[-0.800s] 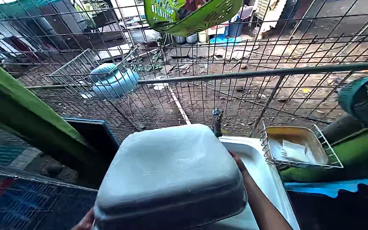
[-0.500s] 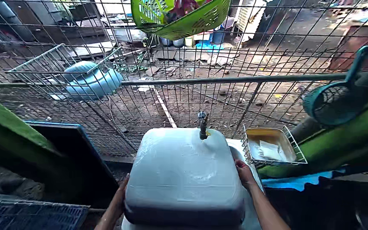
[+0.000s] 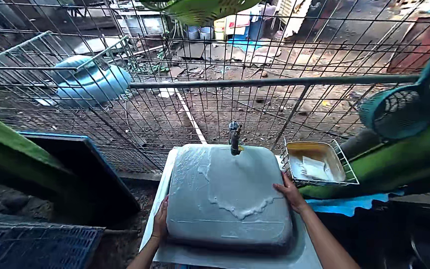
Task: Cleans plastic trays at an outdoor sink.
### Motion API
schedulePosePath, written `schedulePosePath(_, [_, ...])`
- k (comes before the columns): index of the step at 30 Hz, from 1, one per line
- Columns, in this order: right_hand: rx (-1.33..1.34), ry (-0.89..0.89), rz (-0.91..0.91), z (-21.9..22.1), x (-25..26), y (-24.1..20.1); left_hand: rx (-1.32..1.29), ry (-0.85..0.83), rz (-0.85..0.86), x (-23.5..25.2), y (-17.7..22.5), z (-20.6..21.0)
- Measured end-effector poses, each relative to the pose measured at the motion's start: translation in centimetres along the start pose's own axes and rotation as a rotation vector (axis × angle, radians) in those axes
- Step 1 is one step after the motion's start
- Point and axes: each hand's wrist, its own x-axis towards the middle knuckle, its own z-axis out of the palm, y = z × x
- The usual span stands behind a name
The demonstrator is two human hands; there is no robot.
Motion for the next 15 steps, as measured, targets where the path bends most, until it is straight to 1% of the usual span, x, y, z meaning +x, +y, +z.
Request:
schedulePosePath(1, [-0.023,-0.015,-0.013,-0.2,0.1,0.4,0.112,-0.052,-0.029,0.4,0.1,-0.2])
schedulePosePath(3, [-0.103,-0.049,-0.011,-0.9,-0.1,0.7,0.417,-0.151,-0.134,1.5,1.5,-0.2])
schedulePosePath(4, [-0.162,-0.031,-0.004,-1.1,-0.4,0.5,0.505,-0.189,-0.174,2.1,2.4,-0.1])
schedulePosePath(5, [-0.251,0.017,-0.010,-0.8,-1.0,-0.2,0.533,-0.191,-0.188,2.5,3.4,0.1])
schedulePosePath(6, [-0.382,0.091,-0.038,0.1,-1.8,-1.0,0.513,-0.159,-0.161,2.5,4.4,0.4])
schedulePosePath(7, [-0.539,0.176,-0.098,1.6,-3.0,-1.9,0.480,-0.097,-0.071,1.9,5.2,1.0])
schedulePosePath(8, [-0.692,0.251,-0.190,3.5,-4.1,-2.3,0.458,-0.033,0.081,1.0,5.8,1.9])
schedulePosePath(9, [-0.804,0.298,-0.331,5.5,-4.9,-1.9,0.470,0.001,0.258,0.2,6.0,3.1])
schedulePosePath(10, [-0.866,0.307,-0.481,7.8,-5.4,-1.2,0.514,-0.013,0.420,-0.7,6.2,4.6])
schedulePosePath(11, [-0.890,0.284,-0.610,10.4,-5.9,-0.4,0.563,-0.081,0.546,-1.6,6.4,6.3])
schedulePosePath(12, [-0.874,0.212,-0.684,12.9,-6.3,0.3,0.618,-0.187,0.637,-2.7,6.8,8.0])
schedulePosePath(14, [-0.819,0.080,-0.760,16.8,-6.6,1.7,0.716,-0.392,0.745,-4.3,7.5,11.3])
schedulePosePath(15, [-0.803,0.100,-0.808,17.8,-6.2,2.6,0.755,-0.457,0.764,-4.5,7.6,12.7])
